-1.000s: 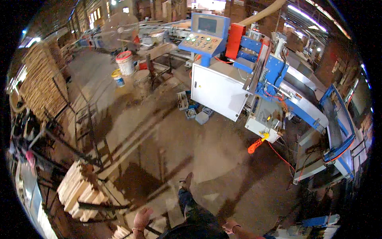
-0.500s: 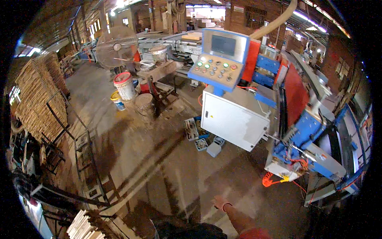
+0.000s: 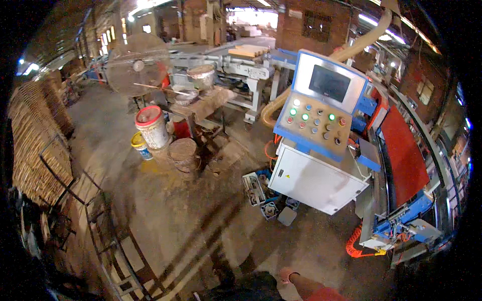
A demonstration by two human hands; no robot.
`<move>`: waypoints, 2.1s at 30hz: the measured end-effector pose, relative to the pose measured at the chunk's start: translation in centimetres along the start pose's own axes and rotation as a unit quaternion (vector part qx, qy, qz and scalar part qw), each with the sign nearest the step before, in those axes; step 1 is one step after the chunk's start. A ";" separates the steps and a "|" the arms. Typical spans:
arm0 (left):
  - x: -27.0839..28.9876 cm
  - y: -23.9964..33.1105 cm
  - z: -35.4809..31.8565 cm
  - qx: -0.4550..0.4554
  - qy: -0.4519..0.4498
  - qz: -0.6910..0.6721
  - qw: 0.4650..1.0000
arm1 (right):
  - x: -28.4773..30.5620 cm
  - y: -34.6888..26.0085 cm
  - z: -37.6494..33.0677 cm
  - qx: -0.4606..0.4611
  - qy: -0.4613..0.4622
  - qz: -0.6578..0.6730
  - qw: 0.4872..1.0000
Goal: The person gathers and stacks wooden planks on a metal table and a conveyor belt in a workshop. They repeatedly pick up bundles of planks, align them, and place them in organized piles, occasionally walking to different stations to continue the stacking process.
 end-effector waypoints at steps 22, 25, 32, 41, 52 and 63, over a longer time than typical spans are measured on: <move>-12.4 57.3 28.6 -0.039 -0.306 -0.192 0.932 | 42.3 30.9 16.4 -0.125 0.212 0.199 0.948; -13.1 61.1 32.0 -0.038 -0.091 0.015 0.995 | 55.3 38.1 16.3 -0.152 0.248 0.195 0.937; -22.4 73.0 36.6 0.013 -0.094 0.115 0.989 | 69.9 49.2 20.2 -0.148 0.260 0.524 0.798; -34.8 97.4 47.3 0.059 -0.102 0.211 0.970 | 74.2 62.1 23.1 -0.228 0.038 0.319 0.919; -63.7 131.6 57.7 -0.076 -0.112 0.178 0.975 | 71.8 74.2 29.1 -0.249 0.035 0.369 0.895; -100.3 144.1 55.0 -0.210 -0.296 0.410 0.837 | 77.2 99.8 21.6 -0.258 0.288 0.862 0.328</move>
Point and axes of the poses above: each hand's wrist, its own z-axis towards the middle knuckle, its own x-axis out of the back of the hand, y = z × x, the point moved 10 cm from there along z, towards the middle knuckle, and after that the axes turned 9 degrees about -y, right-handed, at the moved point
